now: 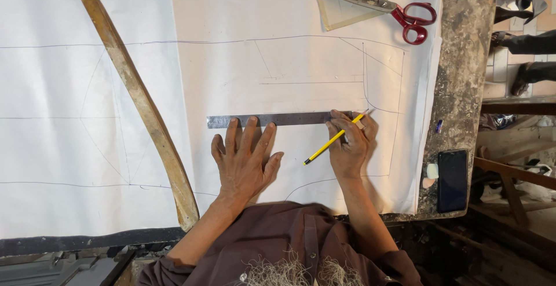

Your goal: The person uses a metal ruler and a yellow pencil to draw straight lines on a large white sheet of paper laid on a work table. They repeatedly reposition the ruler and draw additional lines to form a pattern. A pair of scissors and a smartphone remain on the table nearby.

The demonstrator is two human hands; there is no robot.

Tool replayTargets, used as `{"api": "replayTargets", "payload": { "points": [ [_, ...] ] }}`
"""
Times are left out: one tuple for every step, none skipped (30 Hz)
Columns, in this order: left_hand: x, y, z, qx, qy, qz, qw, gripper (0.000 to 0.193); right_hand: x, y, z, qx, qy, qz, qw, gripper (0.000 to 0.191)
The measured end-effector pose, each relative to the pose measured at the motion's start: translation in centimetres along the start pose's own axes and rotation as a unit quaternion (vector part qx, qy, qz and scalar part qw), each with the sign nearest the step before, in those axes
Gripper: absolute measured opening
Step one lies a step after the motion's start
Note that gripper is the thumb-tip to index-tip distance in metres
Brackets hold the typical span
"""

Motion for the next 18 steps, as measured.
{"api": "replayTargets", "payload": {
  "points": [
    [0.01, 0.01, -0.05, -0.002, 0.004, 0.003, 1.0, 0.061, 0.04, -0.26, 0.01, -0.021, -0.001, -0.013, 1.0, 0.017],
    [0.01, 0.0, -0.12, -0.004, 0.009, 0.007, 1.0, 0.061, 0.08, -0.52, 0.03, -0.042, -0.003, -0.027, 0.999, 0.017],
    [0.03, -0.05, -0.13, -0.003, 0.01, 0.005, 1.0, 0.061, 0.13, -0.61, 0.06, -0.044, -0.002, -0.03, 0.999, 0.018],
    [0.03, -0.1, -0.14, -0.003, 0.011, 0.004, 1.0, 0.061, 0.16, -0.7, 0.07, -0.046, -0.003, -0.032, 0.998, 0.018],
    [0.04, -0.14, -0.15, -0.004, 0.011, 0.003, 1.0, 0.061, 0.2, -0.8, 0.06, -0.049, -0.002, -0.034, 0.998, 0.018],
    [0.05, -0.15, -0.14, -0.001, 0.012, 0.004, 1.0, 0.061, 0.23, -0.86, 0.05, -0.053, -0.002, -0.035, 0.998, 0.018],
    [0.04, -0.17, -0.13, 0.001, 0.012, 0.004, 1.0, 0.061, 0.24, -0.93, 0.01, -0.058, -0.003, -0.036, 0.998, 0.018],
    [0.03, -0.17, -0.1, 0.004, 0.013, 0.005, 1.0, 0.061, 0.24, -0.98, -0.02, -0.063, -0.003, -0.037, 0.997, 0.018],
    [0.0, -0.21, -0.07, 0.002, 0.012, 0.004, 1.0, 0.061, 0.24, -1.03, -0.02, -0.063, -0.005, -0.038, 0.997, 0.017],
    [-0.01, -0.21, -0.02, 0.0, 0.013, 0.004, 1.0, 0.061, 0.24, -1.03, -0.05, -0.065, -0.005, -0.039, 0.997, 0.017],
    [-0.03, -0.24, 0.02, -0.002, 0.013, 0.003, 1.0, 0.061, 0.23, -1.04, -0.01, -0.066, -0.005, -0.04, 0.997, 0.017],
    [-0.03, -0.26, 0.1, -0.003, 0.012, 0.002, 1.0, 0.061, 0.22, -1.0, 0.01, -0.068, -0.005, -0.041, 0.997, 0.017],
    [-0.07, -0.27, 0.19, -0.004, 0.009, 0.001, 1.0, 0.061, 0.16, -0.92, 0.03, -0.07, -0.004, -0.04, 0.997, 0.017],
    [-0.09, -0.28, 0.28, -0.005, 0.007, 0.0, 1.0, 0.061, 0.11, -0.83, 0.06, -0.072, -0.004, -0.04, 0.997, 0.017],
    [-0.11, -0.25, 0.32, -0.005, 0.008, 0.001, 1.0, 0.061, 0.05, -0.73, 0.05, -0.071, -0.004, -0.041, 0.997, 0.017],
    [-0.13, -0.22, 0.36, -0.005, 0.009, 0.002, 1.0, 0.061, -0.01, -0.63, 0.06, -0.07, -0.004, -0.043, 0.997, 0.017],
    [-0.15, -0.19, 0.38, -0.006, 0.01, 0.003, 1.0, 0.061, -0.06, -0.53, 0.03, -0.069, -0.003, -0.044, 0.997, 0.017],
    [-0.17, -0.17, 0.43, -0.004, 0.009, 0.002, 1.0, 0.061, -0.1, -0.39, 0.04, -0.062, -0.005, -0.04, 0.997, 0.017]
  ]
}}
Point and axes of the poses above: each hand's wrist, its own x-axis towards the middle knuckle, its own z-axis out of the palm, y = z × x, the point moved 7 cm from there along x, towards the middle knuckle, and after that the axes turned 7 degrees about -z, right-handed, at the moved point
